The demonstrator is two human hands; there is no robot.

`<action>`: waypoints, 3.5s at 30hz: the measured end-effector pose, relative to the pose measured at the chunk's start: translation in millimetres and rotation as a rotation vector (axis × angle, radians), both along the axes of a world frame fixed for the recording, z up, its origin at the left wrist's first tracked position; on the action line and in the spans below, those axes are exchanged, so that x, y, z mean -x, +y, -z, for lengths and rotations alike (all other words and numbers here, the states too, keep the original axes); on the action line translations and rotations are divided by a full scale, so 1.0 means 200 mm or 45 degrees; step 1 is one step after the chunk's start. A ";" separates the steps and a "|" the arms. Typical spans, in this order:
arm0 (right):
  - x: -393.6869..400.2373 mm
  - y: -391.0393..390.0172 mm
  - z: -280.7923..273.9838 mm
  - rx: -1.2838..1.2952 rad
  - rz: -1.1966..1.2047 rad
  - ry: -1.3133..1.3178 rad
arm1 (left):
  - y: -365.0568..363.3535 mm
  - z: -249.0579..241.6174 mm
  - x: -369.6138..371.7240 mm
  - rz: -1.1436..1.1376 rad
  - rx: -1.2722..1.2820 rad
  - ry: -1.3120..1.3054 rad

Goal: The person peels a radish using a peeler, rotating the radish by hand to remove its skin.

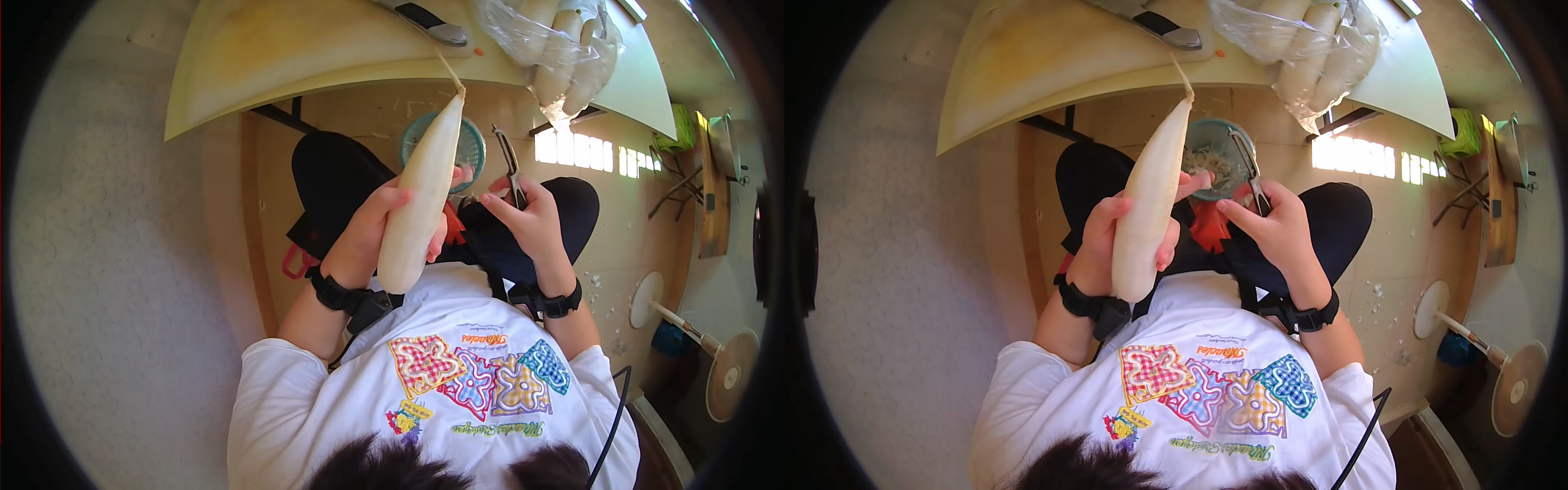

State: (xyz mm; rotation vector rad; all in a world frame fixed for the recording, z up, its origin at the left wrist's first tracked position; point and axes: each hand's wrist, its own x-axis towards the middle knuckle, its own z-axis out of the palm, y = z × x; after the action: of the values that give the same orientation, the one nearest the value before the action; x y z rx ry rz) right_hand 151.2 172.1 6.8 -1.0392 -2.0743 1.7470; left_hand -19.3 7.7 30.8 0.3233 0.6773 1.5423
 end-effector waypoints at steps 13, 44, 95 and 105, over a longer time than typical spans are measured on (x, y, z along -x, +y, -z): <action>0.07 0.03 -0.03 0.250 -0.021 -0.021 | -0.02 -0.04 -0.01 -0.022 0.054 0.029; -0.05 -0.07 -0.23 -0.418 -0.624 0.258 | 0.03 0.11 -0.09 -0.058 0.149 -0.278; -0.06 -0.09 -0.15 -0.788 -0.451 0.276 | -0.06 0.04 -0.07 0.151 0.215 0.213; -0.04 -0.06 -0.17 -0.839 -0.450 0.234 | -0.06 0.06 -0.05 0.205 0.124 0.223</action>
State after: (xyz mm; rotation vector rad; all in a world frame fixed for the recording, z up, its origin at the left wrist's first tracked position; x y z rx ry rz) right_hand 158.8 159.6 41.7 -0.3251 -2.5363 1.0653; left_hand -10.0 -4.9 19.3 0.4331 0.8403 1.3336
